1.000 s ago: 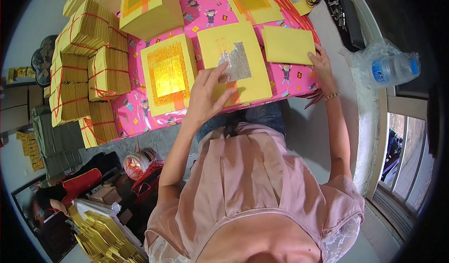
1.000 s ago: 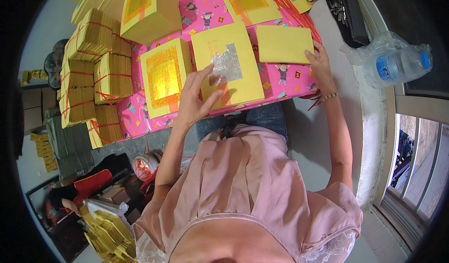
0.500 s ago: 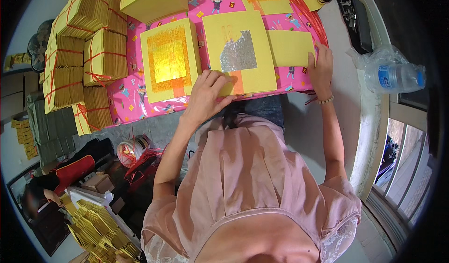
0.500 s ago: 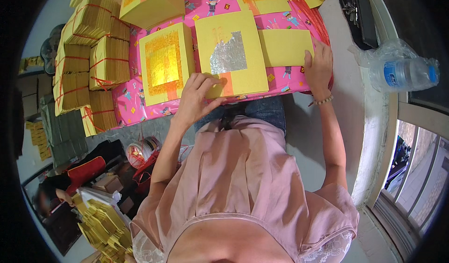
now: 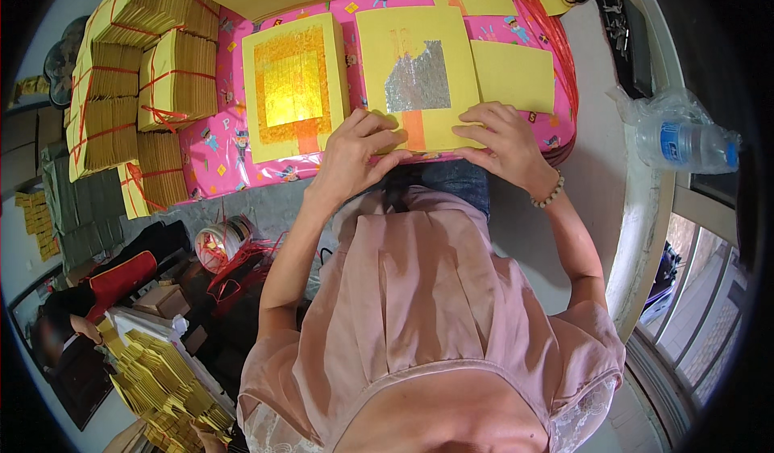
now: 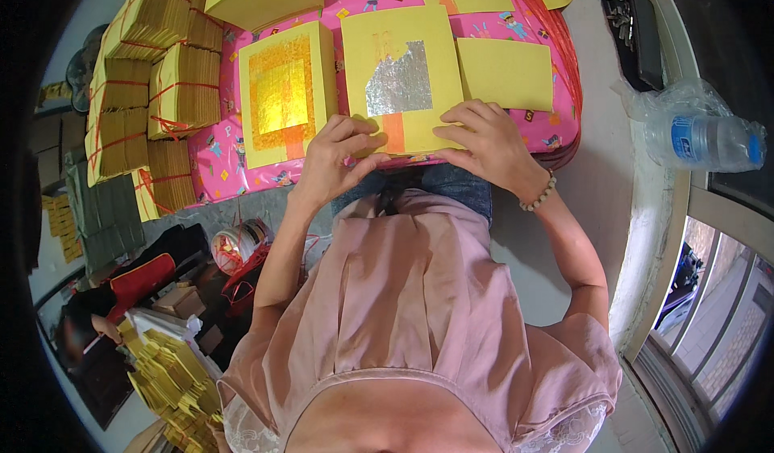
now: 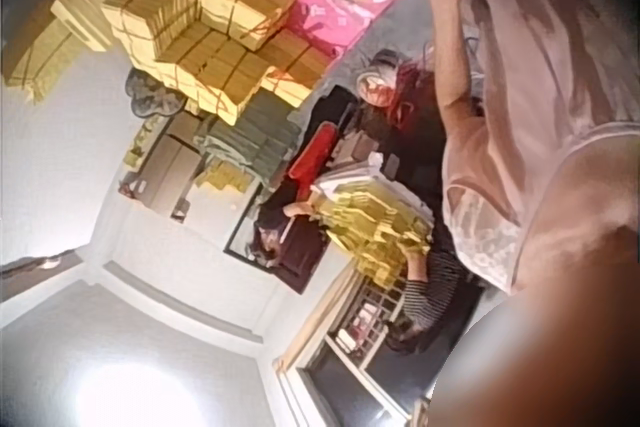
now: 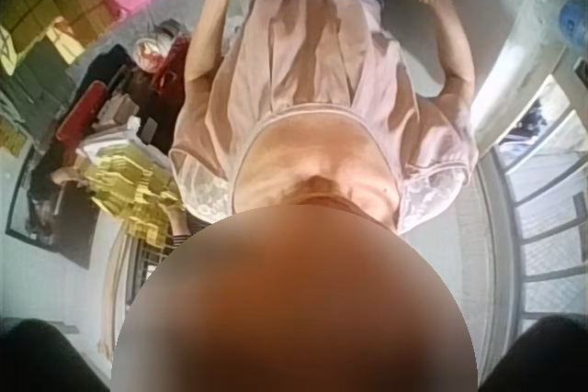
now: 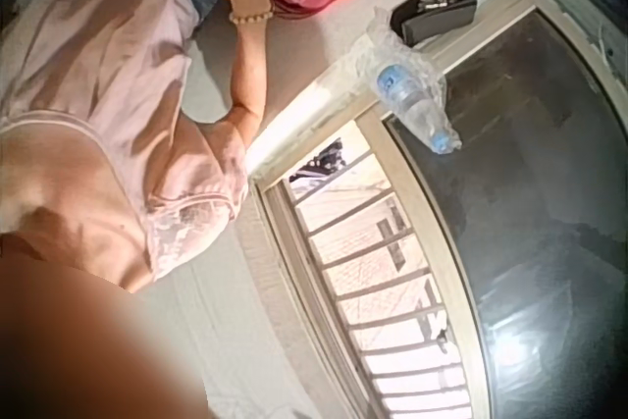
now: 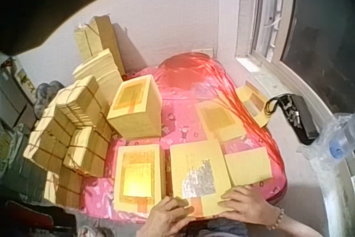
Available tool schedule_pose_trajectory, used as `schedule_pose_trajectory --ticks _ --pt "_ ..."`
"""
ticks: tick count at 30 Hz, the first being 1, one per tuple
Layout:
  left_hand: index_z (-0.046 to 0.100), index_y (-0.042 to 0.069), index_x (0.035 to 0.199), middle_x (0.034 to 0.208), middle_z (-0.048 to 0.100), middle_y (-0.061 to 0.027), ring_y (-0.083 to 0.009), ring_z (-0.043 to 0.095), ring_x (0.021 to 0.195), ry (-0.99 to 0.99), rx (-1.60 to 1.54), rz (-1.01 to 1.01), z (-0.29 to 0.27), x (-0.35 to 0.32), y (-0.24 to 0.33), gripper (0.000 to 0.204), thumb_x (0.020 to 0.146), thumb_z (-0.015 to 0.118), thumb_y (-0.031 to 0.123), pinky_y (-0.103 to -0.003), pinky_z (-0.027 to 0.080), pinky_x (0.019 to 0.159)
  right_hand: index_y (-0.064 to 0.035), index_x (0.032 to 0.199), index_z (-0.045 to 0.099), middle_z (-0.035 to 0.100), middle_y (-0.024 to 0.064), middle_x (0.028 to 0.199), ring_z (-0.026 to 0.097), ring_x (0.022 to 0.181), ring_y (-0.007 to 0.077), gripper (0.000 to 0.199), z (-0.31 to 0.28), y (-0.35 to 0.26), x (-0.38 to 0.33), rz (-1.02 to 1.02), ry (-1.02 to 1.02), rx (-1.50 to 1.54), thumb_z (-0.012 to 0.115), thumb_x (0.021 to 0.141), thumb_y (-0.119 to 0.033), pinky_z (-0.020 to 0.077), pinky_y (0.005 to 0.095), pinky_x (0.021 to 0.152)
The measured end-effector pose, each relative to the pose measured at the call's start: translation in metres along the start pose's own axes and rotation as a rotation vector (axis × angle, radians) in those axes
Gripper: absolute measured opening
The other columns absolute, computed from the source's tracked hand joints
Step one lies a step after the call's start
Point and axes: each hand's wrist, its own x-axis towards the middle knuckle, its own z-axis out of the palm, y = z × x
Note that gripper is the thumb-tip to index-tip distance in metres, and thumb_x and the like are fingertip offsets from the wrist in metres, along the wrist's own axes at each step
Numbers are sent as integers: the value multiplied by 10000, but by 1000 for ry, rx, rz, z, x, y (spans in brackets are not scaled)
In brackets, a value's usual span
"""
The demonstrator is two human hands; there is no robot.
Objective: Bundling and tying stacks of joss paper with red ribbons.
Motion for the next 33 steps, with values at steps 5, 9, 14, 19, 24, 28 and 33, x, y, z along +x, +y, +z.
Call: schedule_pose_trajectory --ticks 5,9,14,19,24,28,33 --pt "769 62 940 962 690 -93 -263 629 923 -5 -39 -86 -2 1 1 180 783 781 150 -360 526 801 -97 985 730 644 65 1063 594 1018 262 207 -3 2 4 7 -1 74 761 799 -184 465 388 860" --pt "780 66 922 940 697 -92 -256 633 896 11 -45 -95 -1 2 2 162 789 780 158 -356 529 773 -91 912 748 653 64 1004 595 951 247 132 -2 3 6 53 14 139 742 819 -184 482 367 807" --pt "782 66 914 937 701 -92 -255 633 877 22 -26 -114 0 2 3 158 797 777 171 -357 529 752 -97 881 758 656 60 967 591 912 240 120 -2 4 8 79 17 169 728 832 -203 488 362 775" --pt "783 66 907 936 704 -90 -255 634 861 24 -19 -144 0 3 4 153 800 774 175 -353 529 744 -92 872 758 655 63 963 588 903 242 121 -4 4 11 86 15 181 723 838 -204 486 362 777" --pt "781 64 895 912 705 -90 -259 644 846 51 -17 -112 1 3 3 143 801 771 171 -358 533 710 -90 869 754 654 64 964 589 908 245 127 -4 5 11 91 7 192 725 837 -210 483 368 779" --pt "765 54 889 889 705 -86 -263 649 816 65 8 -102 1 4 3 139 811 763 169 -353 535 690 -94 997 733 660 75 1019 598 976 266 201 -12 -1 12 54 -57 87 734 832 -209 480 389 839" --pt "693 48 856 788 660 -91 -278 619 691 81 81 -79 0 8 8 127 849 723 171 -374 504 618 -86 1033 691 663 87 1010 616 942 286 249 -9 -4 11 -14 38 -30 728 832 -228 477 425 872"
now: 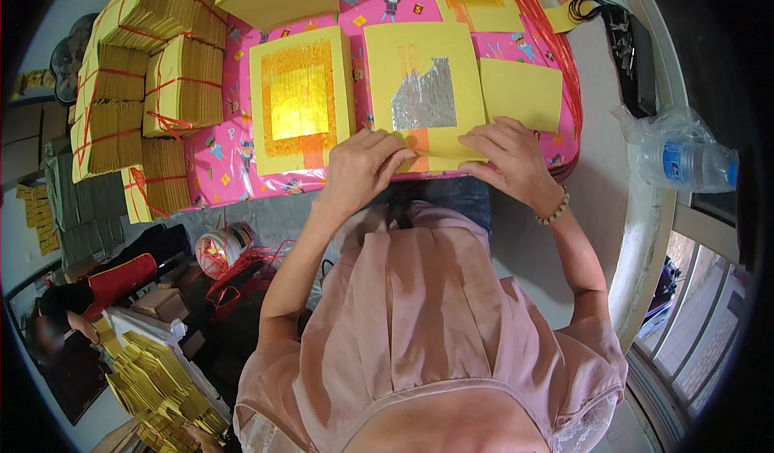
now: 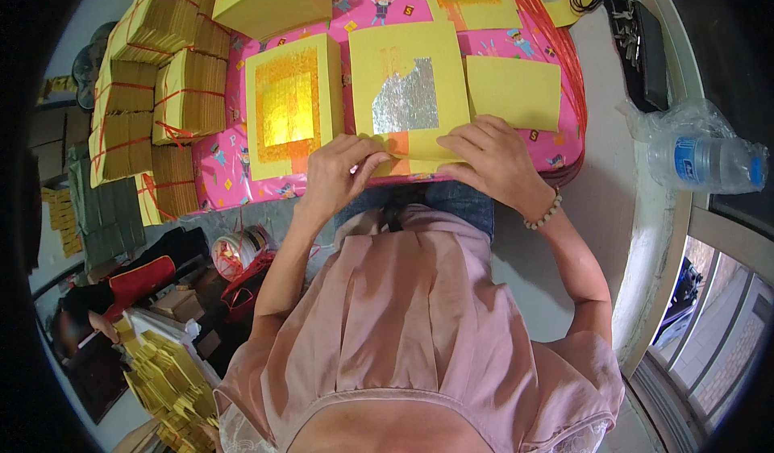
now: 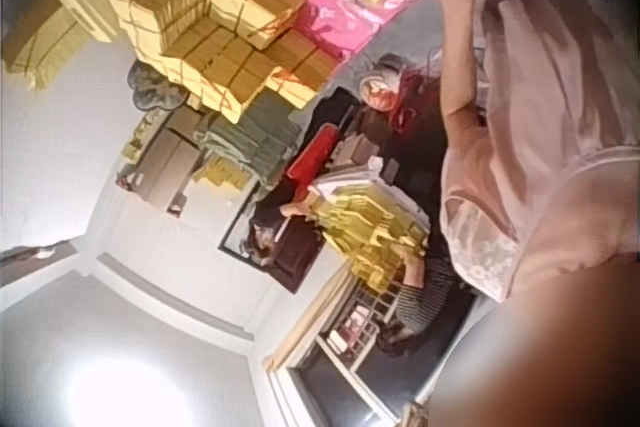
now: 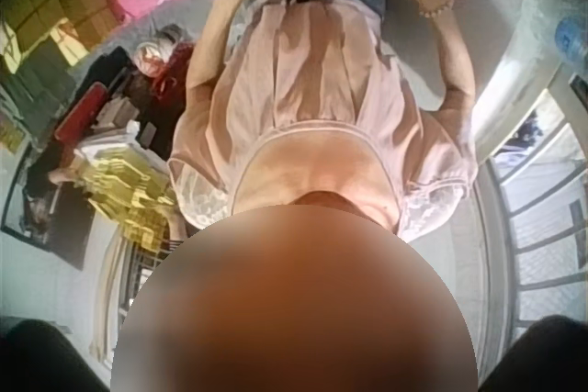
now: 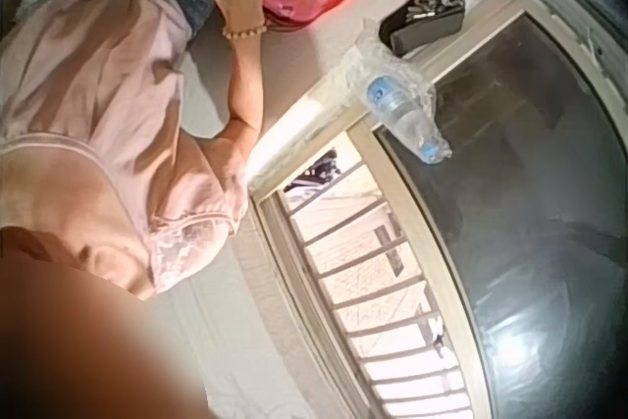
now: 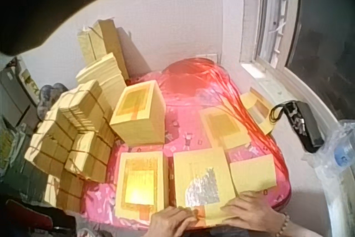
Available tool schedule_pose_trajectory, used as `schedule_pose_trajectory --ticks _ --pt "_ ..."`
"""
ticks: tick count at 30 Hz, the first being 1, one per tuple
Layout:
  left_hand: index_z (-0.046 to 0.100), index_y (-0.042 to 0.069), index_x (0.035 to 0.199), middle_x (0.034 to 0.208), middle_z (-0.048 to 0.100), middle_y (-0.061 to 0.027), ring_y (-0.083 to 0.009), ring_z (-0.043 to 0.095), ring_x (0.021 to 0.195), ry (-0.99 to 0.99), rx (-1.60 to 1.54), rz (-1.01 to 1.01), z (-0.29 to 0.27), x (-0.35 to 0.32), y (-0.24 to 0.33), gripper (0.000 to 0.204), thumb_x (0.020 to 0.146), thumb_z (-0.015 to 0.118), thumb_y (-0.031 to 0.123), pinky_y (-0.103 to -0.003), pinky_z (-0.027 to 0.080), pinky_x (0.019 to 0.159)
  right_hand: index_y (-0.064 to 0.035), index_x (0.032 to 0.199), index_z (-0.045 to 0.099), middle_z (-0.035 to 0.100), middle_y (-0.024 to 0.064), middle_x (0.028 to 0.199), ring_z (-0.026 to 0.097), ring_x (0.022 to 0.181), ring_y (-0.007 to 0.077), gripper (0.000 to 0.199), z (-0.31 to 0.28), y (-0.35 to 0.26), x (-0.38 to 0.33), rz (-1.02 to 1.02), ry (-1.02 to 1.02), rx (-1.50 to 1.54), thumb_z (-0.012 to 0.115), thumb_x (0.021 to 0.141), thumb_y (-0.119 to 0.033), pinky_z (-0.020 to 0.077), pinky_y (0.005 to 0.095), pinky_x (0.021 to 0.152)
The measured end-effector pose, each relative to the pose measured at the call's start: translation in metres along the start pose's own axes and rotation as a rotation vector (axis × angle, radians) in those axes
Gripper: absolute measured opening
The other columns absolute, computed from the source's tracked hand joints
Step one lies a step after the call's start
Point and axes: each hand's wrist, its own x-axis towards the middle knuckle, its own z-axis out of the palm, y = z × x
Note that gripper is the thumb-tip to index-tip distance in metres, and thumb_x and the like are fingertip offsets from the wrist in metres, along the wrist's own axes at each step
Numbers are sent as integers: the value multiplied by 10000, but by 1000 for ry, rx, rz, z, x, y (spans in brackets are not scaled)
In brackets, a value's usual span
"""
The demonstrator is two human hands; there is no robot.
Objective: Bundling and tying stacks of joss paper with red ribbons.
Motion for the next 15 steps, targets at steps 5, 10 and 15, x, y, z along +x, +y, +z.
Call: schedule_pose_trajectory --ticks 5,10,15 --pt "692 57 927 741 640 -88 -262 595 626 68 -2 23 -1 9 0 105 868 715 140 -375 470 576 -87 952 673 658 60 880 625 829 256 163 -2 10 8 8 -1 -24 681 880 -232 493 383 810" --pt "633 88 1242 1271 556 -193 -366 553 1163 285 82 126 -3 17 6 471 792 764 127 -427 475 953 -56 972 662 649 118 856 632 744 305 180 -14 23 34 113 11 109 650 915 -226 503 393 693" --pt "630 115 1265 1381 482 -179 -376 440 1292 365 178 274 16 18 14 517 768 767 155 -500 367 1063 -10 990 639 652 161 859 640 739 334 243 -25 44 68 181 98 278 622 947 -249 489 409 645"
